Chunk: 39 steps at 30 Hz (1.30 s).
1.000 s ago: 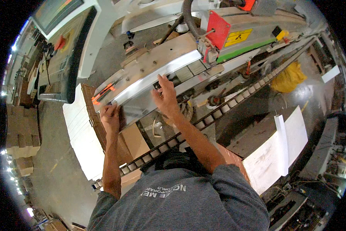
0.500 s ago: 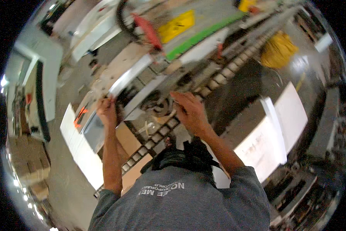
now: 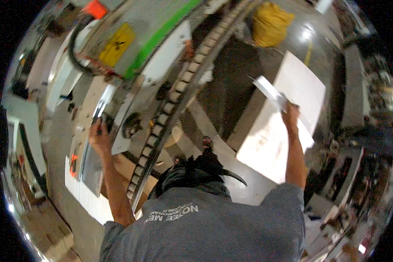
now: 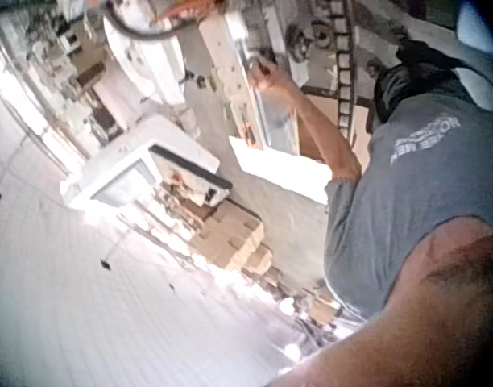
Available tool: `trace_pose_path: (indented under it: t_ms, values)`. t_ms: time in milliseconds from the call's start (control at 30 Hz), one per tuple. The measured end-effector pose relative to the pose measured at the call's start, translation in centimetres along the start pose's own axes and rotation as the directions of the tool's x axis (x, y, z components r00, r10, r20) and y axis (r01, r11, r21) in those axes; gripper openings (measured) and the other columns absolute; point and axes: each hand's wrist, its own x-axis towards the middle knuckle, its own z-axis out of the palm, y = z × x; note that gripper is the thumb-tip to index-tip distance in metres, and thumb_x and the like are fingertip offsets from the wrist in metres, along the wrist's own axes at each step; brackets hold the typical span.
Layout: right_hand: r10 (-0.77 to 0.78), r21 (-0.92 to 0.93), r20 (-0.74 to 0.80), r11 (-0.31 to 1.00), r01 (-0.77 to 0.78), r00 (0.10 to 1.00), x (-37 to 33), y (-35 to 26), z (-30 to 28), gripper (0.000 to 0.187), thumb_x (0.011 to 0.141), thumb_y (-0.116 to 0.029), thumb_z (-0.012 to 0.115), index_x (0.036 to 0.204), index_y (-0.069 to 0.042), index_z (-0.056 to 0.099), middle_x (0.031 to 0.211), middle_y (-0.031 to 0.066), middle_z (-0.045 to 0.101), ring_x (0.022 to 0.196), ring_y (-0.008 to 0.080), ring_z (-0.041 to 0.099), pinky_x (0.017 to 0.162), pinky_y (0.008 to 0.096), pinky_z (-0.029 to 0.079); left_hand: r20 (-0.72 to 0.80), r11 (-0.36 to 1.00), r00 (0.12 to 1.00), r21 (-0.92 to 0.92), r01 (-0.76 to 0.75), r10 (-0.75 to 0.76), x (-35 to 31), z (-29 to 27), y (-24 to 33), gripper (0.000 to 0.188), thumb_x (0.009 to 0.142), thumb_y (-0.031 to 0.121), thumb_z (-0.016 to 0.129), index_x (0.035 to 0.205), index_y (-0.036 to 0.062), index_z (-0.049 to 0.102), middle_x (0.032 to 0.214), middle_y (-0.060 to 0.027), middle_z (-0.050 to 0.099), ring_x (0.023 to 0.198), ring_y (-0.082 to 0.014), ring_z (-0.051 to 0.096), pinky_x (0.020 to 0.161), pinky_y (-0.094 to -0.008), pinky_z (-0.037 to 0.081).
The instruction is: The person feeds white boards one by one into an edge-banding or trimming machine, picking them up from a stack and placing them onto the machine's guide rail.
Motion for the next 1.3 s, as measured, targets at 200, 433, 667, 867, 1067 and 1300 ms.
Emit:
trace_pose_path:
  t_ms: [200, 433, 667, 867, 1067, 1300]
  values:
    - [-0.126, 0.105, -0.056, 0.986, 0.131, 0.991, -1.3, 0.3, -0.9, 0.054, 0.073, -0.008, 0.073, 0.126, -0.003, 0.063, 0.102, 0.0202, 0.068, 0.099, 0.0401, 0.059, 0.089, 0.0488, 0.048, -0.053, 0.998, 0.998, 0.052, 0.034, -0.031, -1.4, -2.6, 0.9, 0.023, 0.078, 0.002, 0.077, 0.102, 0.0027, 0.075, 0.096, -0.0163, 0.070, 0.091, -0.0317, 0.066, 0.083, -0.0393, 0.052]
    - [-0.053, 0.669, 0.046, 0.743, 0.009, 0.998, -2.1, -9.4, -4.9, 0.043, 0.081, 0.000, 0.069, 0.123, 0.005, 0.060, 0.106, 0.0184, 0.059, 0.102, 0.0296, 0.055, 0.089, 0.0406, 0.049, 0.046, 0.960, 0.959, -0.016, -0.278, 0.279, -2.2, -6.3, 3.4, 0.028, 0.076, 0.011, 0.077, 0.102, 0.0081, 0.067, 0.102, -0.0149, 0.066, 0.098, -0.0346, 0.065, 0.085, -0.0480, 0.054]
    - [-0.882, 0.574, -0.062, 0.352, 0.740, 0.467, -10.7, -38.9, -14.5, 0.052, 0.068, 0.001, 0.076, 0.119, 0.002, 0.062, 0.105, 0.0186, 0.062, 0.098, 0.0404, 0.057, 0.085, 0.0483, 0.048, 0.226, 0.884, 0.864, -0.247, -0.396, 0.450, -3.1, -12.6, 9.3, 0.051, 0.075, 0.018, 0.077, 0.122, 0.0038, 0.064, 0.127, -0.0185, 0.057, 0.132, -0.0391, 0.046, 0.108, -0.0513, 0.039]
    - [-0.986, 0.585, -0.046, 0.105, 0.804, 0.162, -17.0, -53.8, -16.9, 0.057, 0.071, -0.003, 0.076, 0.125, 0.002, 0.059, 0.114, 0.0192, 0.059, 0.111, 0.0405, 0.053, 0.098, 0.0492, 0.043, 0.513, 0.958, 0.812, -0.089, -0.272, 0.278, -6.3, -20.7, 2.4, 0.056, 0.076, 0.025, 0.078, 0.125, 0.0044, 0.062, 0.125, -0.0126, 0.060, 0.120, -0.0325, 0.053, 0.102, -0.0454, 0.043]
    - [-0.916, 0.537, -0.385, -0.125, 0.834, 0.111, -21.4, -65.1, -14.3, 0.045, 0.084, -0.008, 0.071, 0.127, 0.001, 0.060, 0.119, 0.0181, 0.060, 0.114, 0.0366, 0.053, 0.099, 0.0463, 0.044, 0.185, 1.000, 0.983, 0.021, 0.006, -0.010, -12.0, -27.3, -7.4, 0.058, 0.073, 0.020, 0.085, 0.126, 0.0076, 0.066, 0.116, -0.0154, 0.065, 0.106, -0.0334, 0.059, 0.094, -0.0461, 0.049]
    - [-0.891, 0.919, 0.072, 0.234, 0.318, 0.448, -24.2, -69.5, -8.1, 0.046, 0.088, -0.018, 0.072, 0.129, 0.001, 0.060, 0.112, 0.0176, 0.066, 0.096, 0.0301, 0.064, 0.086, 0.0389, 0.053, 0.140, 0.934, 0.927, -0.034, 0.357, -0.349, -12.8, -27.3, -14.9, 0.044, 0.077, 0.012, 0.081, 0.119, 0.0031, 0.070, 0.116, -0.0158, 0.064, 0.103, -0.0340, 0.057, 0.088, -0.0426, 0.051]
